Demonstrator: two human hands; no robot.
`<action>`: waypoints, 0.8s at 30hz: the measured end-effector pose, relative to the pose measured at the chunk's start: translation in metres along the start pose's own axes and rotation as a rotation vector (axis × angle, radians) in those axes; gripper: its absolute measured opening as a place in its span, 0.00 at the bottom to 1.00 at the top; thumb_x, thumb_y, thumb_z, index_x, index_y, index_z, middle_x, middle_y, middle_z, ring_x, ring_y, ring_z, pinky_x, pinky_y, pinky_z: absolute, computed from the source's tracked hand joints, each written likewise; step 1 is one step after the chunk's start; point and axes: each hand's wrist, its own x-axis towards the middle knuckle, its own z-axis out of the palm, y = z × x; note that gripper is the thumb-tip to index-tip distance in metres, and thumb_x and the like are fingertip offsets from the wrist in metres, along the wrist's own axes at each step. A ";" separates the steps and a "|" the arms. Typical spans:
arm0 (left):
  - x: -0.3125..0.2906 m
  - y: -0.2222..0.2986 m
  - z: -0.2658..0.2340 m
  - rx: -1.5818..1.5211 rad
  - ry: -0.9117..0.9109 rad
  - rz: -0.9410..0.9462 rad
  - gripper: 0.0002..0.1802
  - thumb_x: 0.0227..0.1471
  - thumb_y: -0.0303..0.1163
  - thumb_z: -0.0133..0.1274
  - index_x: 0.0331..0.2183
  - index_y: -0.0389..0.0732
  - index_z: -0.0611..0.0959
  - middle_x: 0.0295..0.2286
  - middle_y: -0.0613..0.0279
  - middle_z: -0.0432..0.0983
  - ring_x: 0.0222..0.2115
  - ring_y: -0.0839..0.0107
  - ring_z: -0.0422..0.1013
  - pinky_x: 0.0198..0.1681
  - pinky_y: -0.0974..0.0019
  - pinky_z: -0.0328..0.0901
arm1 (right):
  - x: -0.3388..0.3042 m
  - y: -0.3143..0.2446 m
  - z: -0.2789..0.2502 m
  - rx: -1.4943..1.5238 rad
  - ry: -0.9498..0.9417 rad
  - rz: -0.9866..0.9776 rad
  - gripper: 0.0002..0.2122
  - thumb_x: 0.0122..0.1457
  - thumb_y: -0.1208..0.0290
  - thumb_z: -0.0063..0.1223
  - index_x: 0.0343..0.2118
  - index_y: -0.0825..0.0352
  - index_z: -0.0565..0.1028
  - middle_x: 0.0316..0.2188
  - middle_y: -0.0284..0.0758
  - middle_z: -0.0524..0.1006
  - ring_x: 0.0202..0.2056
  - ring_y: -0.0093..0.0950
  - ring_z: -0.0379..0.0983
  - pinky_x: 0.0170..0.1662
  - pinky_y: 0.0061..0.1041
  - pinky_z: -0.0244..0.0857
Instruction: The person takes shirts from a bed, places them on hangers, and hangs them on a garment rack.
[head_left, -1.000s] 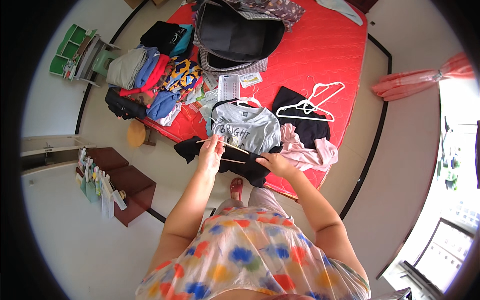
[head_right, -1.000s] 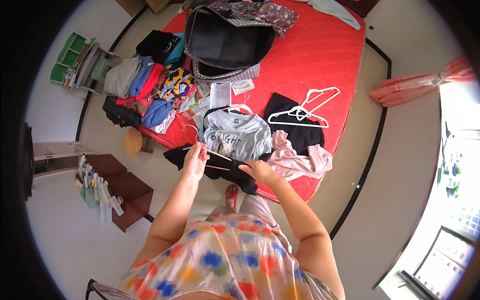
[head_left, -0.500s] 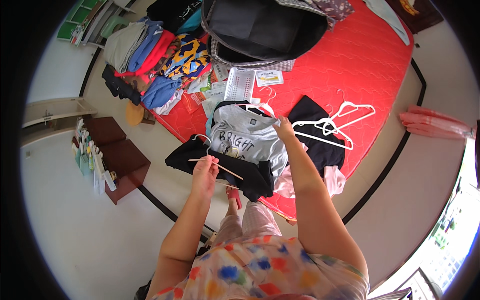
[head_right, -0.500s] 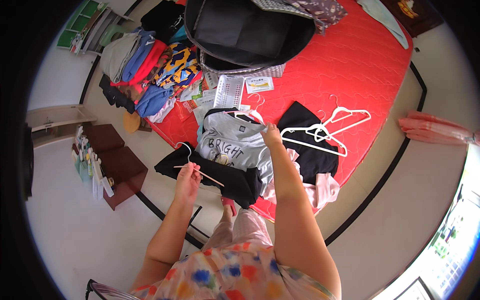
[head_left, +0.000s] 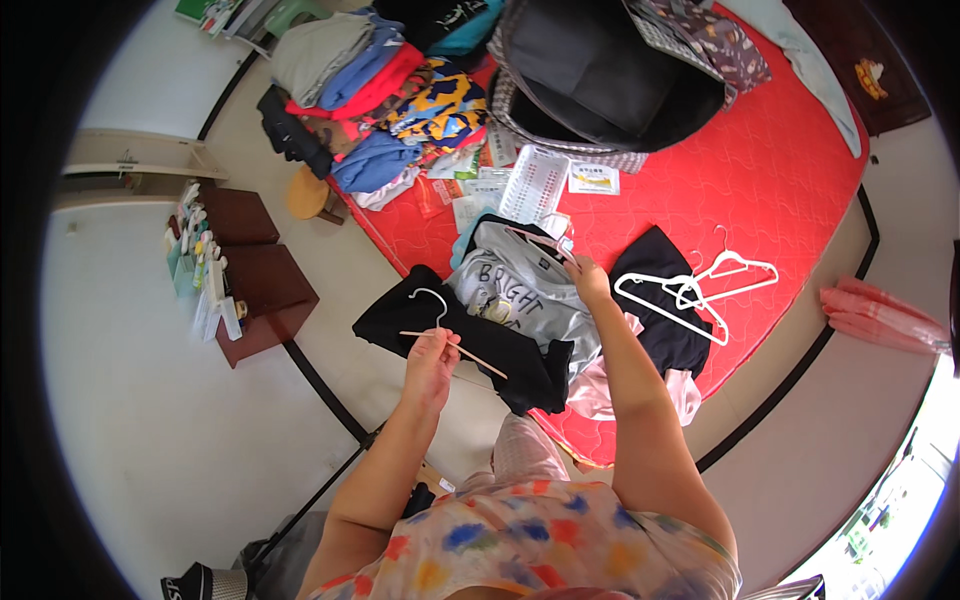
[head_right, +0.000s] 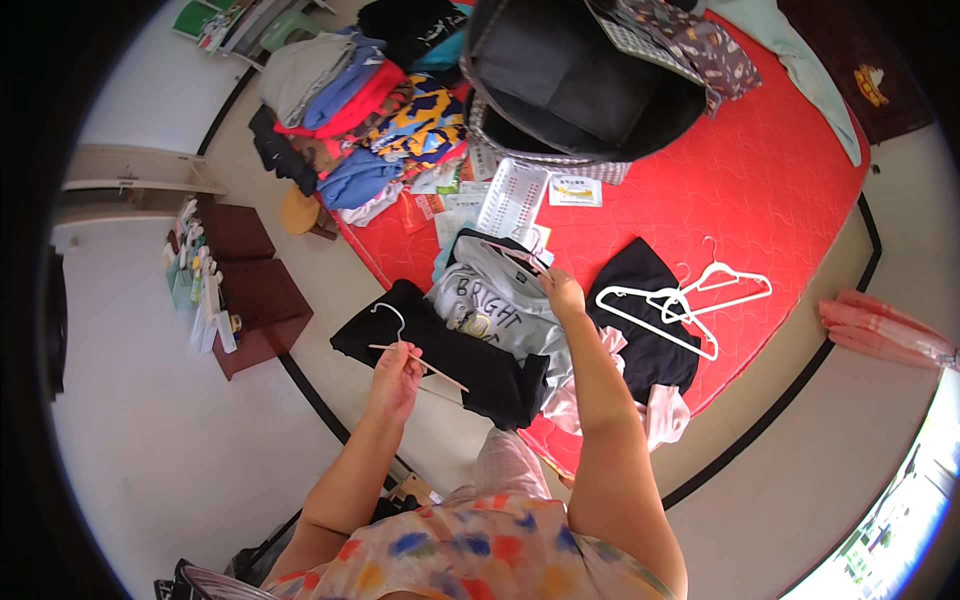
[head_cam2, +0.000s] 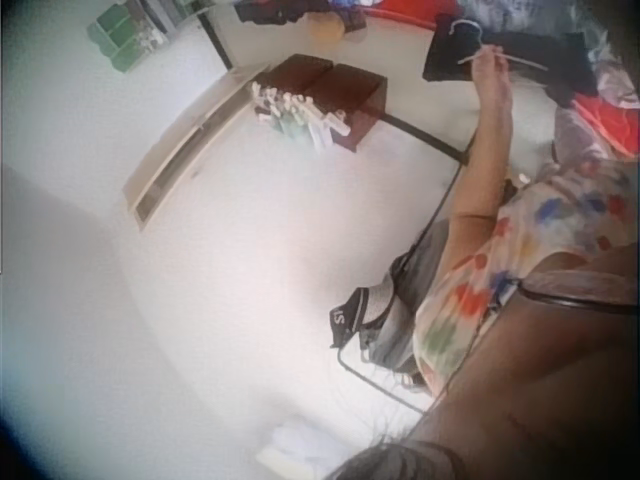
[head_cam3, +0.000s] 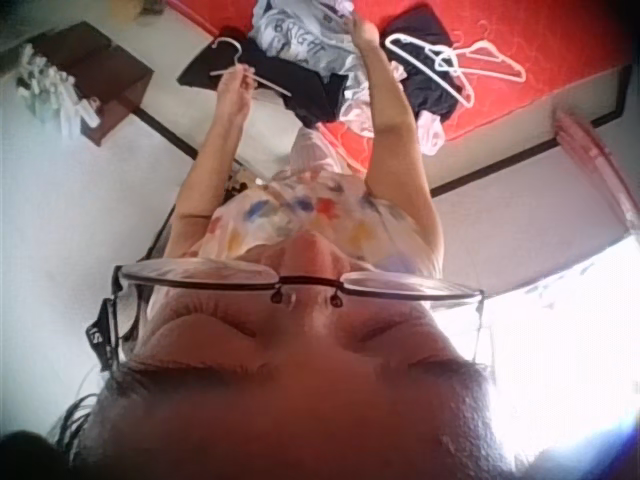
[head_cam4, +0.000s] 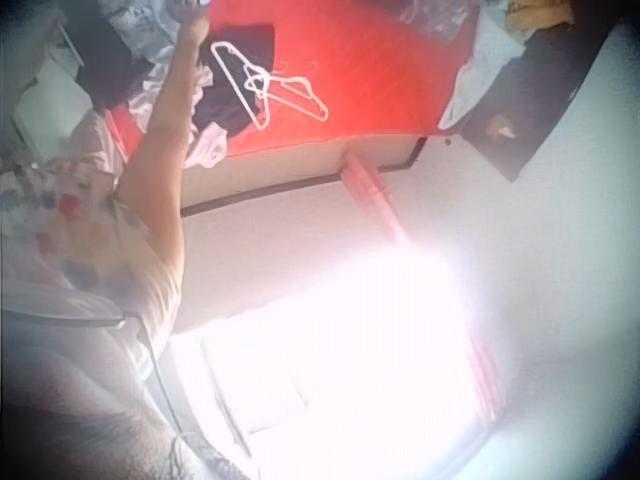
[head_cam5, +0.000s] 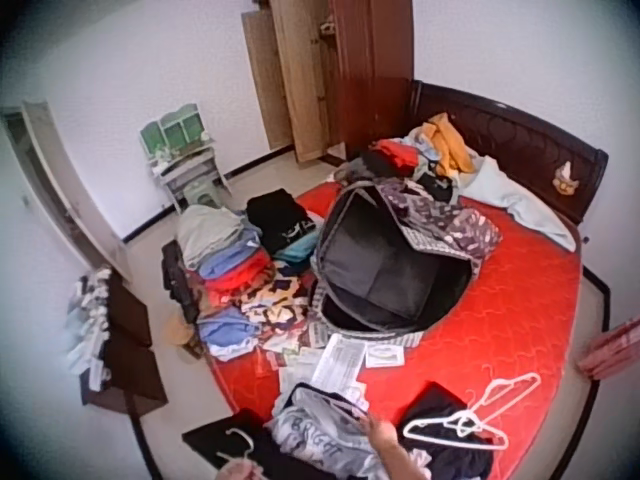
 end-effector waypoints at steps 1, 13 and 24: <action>-0.005 0.004 -0.004 -0.008 0.001 0.021 0.06 0.53 0.33 0.52 0.31 0.41 0.76 0.27 0.65 0.74 0.23 0.82 0.68 0.30 0.79 0.64 | -0.008 -0.016 -0.007 -0.015 -0.015 -0.080 0.11 0.54 0.62 0.51 0.30 0.67 0.73 0.26 0.47 0.74 0.32 0.45 0.71 0.34 0.38 0.63; -0.131 0.030 -0.094 -0.169 -0.069 0.277 0.09 0.55 0.39 0.49 0.32 0.44 0.75 0.30 0.66 0.75 0.35 0.73 0.71 0.40 0.70 0.66 | -0.172 -0.238 -0.052 0.042 -0.275 -0.695 0.09 0.51 0.67 0.55 0.26 0.69 0.72 0.25 0.43 0.73 0.29 0.42 0.69 0.32 0.35 0.62; -0.330 0.030 -0.195 -0.377 -0.231 0.566 0.08 0.56 0.39 0.46 0.31 0.46 0.74 0.47 0.53 0.68 0.37 0.74 0.72 0.41 0.73 0.68 | -0.357 -0.399 -0.042 -0.081 -0.497 -1.044 0.09 0.50 0.69 0.57 0.26 0.70 0.73 0.23 0.44 0.71 0.28 0.41 0.69 0.31 0.34 0.62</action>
